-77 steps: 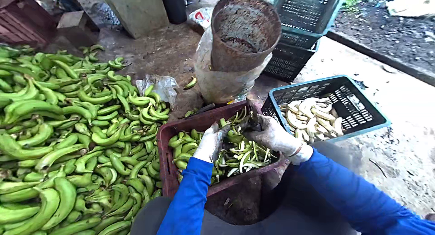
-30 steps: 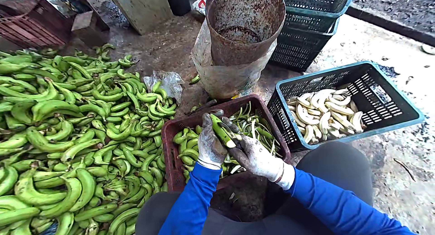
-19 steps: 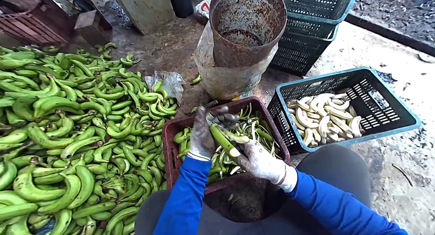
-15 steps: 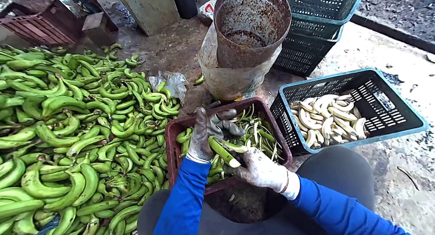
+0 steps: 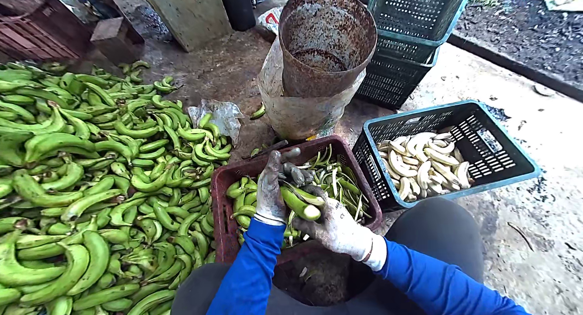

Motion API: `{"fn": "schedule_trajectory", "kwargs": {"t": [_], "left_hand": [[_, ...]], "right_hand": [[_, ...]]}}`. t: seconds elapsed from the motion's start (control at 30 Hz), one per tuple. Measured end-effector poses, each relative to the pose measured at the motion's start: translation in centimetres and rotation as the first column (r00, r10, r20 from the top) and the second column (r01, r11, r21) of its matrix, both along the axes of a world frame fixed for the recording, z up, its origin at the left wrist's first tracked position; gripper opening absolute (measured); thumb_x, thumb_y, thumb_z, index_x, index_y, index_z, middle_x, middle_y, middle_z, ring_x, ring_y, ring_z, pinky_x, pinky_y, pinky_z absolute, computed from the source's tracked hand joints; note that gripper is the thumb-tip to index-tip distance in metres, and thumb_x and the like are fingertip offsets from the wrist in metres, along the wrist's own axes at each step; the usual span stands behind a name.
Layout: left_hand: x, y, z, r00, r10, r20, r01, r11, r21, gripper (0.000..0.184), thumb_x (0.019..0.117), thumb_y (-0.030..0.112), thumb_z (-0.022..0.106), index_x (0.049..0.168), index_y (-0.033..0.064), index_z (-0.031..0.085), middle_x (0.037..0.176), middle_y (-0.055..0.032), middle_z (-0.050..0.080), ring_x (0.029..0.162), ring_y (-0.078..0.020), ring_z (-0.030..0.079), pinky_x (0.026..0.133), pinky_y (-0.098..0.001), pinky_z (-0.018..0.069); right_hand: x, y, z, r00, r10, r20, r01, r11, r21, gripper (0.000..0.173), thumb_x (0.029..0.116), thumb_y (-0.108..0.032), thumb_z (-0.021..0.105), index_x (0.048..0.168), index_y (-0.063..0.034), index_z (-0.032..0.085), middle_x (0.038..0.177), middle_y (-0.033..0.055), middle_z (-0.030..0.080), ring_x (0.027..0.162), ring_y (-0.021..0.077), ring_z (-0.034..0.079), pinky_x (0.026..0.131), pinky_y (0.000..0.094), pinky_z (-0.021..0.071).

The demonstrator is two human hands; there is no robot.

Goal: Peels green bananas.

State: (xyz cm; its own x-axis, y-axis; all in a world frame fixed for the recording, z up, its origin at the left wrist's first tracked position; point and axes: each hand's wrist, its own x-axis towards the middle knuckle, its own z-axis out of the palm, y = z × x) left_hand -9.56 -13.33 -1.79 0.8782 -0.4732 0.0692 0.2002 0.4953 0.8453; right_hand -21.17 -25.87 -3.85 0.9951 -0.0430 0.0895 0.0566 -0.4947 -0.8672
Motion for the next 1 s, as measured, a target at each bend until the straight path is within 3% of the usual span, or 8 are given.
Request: {"fn": "schedule_trajectory", "kwargs": {"t": [0.2, 0.37, 0.5, 0.6, 0.7, 0.77, 0.83, 1.0], "left_hand": [[0.2, -0.1, 0.7, 0.997, 0.037, 0.062, -0.040, 0.998, 0.052, 0.057, 0.1104, 0.045, 0.027, 0.136, 0.0054, 0.060, 0.093, -0.0185, 0.070, 0.085, -0.0320, 0.071, 0.084, -0.0519, 0.0604], [2.5, 2.3, 1.3, 0.971, 0.142, 0.190, -0.153, 0.987, 0.041, 0.046, 0.1097, 0.032, 0.031, 0.145, 0.0083, 0.049, 0.124, -0.0129, 0.067, 0.109, -0.0254, 0.067, 0.096, -0.0444, 0.0563], [3.7, 5.2, 2.5, 0.947, 0.319, 0.031, -0.317, 0.946, -0.066, 0.046, 0.1118, 0.039, 0.030, 0.140, 0.0110, 0.053, 0.117, -0.0081, 0.070, 0.105, -0.0232, 0.070, 0.096, -0.0462, 0.0571], [4.5, 7.0, 3.7, 0.931, 0.366, 0.009, -0.364, 0.927, -0.093, 0.051, 0.1112, 0.047, 0.025, 0.134, 0.0142, 0.057, 0.111, -0.0045, 0.071, 0.101, -0.0215, 0.071, 0.093, -0.0449, 0.0582], [5.0, 8.2, 4.5, 0.880, 0.475, 0.017, -0.472, 0.877, -0.093, 0.050, 0.1114, 0.045, 0.026, 0.127, 0.0109, 0.059, 0.103, -0.0062, 0.071, 0.097, -0.0245, 0.071, 0.090, -0.0476, 0.0590], [5.2, 9.0, 4.8, 0.849, 0.528, 0.004, -0.525, 0.844, -0.109, 0.049, 0.1114, 0.045, 0.028, 0.128, 0.0089, 0.058, 0.101, -0.0091, 0.070, 0.095, -0.0274, 0.071, 0.087, -0.0487, 0.0596], [5.7, 9.9, 5.0, 0.834, 0.552, -0.011, -0.547, 0.824, -0.146, 0.050, 0.1113, 0.045, 0.027, 0.130, 0.0089, 0.056, 0.102, -0.0111, 0.070, 0.094, -0.0292, 0.071, 0.087, -0.0502, 0.0591], [6.5, 11.3, 4.6, 0.839, 0.544, -0.012, -0.538, 0.826, -0.168, 0.053, 0.1109, 0.047, 0.025, 0.133, 0.0089, 0.055, 0.105, -0.0121, 0.070, 0.095, -0.0294, 0.071, 0.087, -0.0503, 0.0591]], "right_hand": [[0.5, -0.1, -0.8, 0.976, -0.008, 0.216, -0.029, 0.986, 0.166, 0.046, 0.1022, -0.039, 0.061, 0.134, -0.0059, 0.060, 0.112, 0.0017, 0.073, 0.102, 0.0072, 0.070, 0.092, 0.0340, 0.0608], [1.9, -2.2, 5.5, 0.905, -0.140, 0.401, 0.005, 0.947, 0.321, 0.032, 0.1008, -0.022, 0.064, 0.127, -0.0036, 0.062, 0.093, 0.0069, 0.071, 0.071, 0.0162, 0.068, 0.063, 0.0362, 0.0617], [3.2, -7.1, 14.2, 0.733, -0.268, 0.626, 0.137, 0.959, 0.249, 0.030, 0.1080, -0.032, 0.052, 0.127, -0.0091, 0.056, 0.092, 0.0048, 0.067, 0.070, 0.0166, 0.066, 0.060, 0.0360, 0.0603], [7.1, -10.0, 19.9, 0.550, -0.321, 0.771, 0.299, 0.938, 0.178, 0.030, 0.1112, -0.029, 0.042, 0.123, -0.0023, 0.050, 0.089, 0.0025, 0.066, 0.069, 0.0152, 0.068, 0.060, 0.0384, 0.0630], [12.3, -13.7, 22.1, 0.748, -0.436, 0.501, 0.530, 0.847, -0.054, 0.052, 0.1036, -0.048, 0.054, 0.136, -0.0075, 0.053, 0.101, 0.0038, 0.068, 0.078, 0.0143, 0.069, 0.070, 0.0385, 0.0617], [14.0, -15.1, 20.6, 0.831, -0.514, 0.212, 0.554, 0.726, -0.408, 0.067, 0.0898, -0.064, 0.065, 0.133, -0.0128, 0.060, 0.109, 0.0122, 0.069, 0.087, 0.0269, 0.069, 0.077, 0.0548, 0.0577], [13.5, -13.6, 17.8, 0.832, -0.538, 0.138, 0.529, 0.693, -0.490, 0.068, 0.0843, -0.061, 0.072, 0.125, -0.0066, 0.064, 0.111, 0.0223, 0.068, 0.100, 0.0406, 0.067, 0.086, 0.0694, 0.0504], [10.4, -3.5, -1.1, 0.971, -0.234, -0.040, 0.221, 0.953, -0.209, 0.037, 0.0843, -0.025, 0.081, 0.116, -0.0131, 0.066, 0.094, 0.0095, 0.070, 0.079, 0.0249, 0.069, 0.068, 0.0535, 0.0593]]}}
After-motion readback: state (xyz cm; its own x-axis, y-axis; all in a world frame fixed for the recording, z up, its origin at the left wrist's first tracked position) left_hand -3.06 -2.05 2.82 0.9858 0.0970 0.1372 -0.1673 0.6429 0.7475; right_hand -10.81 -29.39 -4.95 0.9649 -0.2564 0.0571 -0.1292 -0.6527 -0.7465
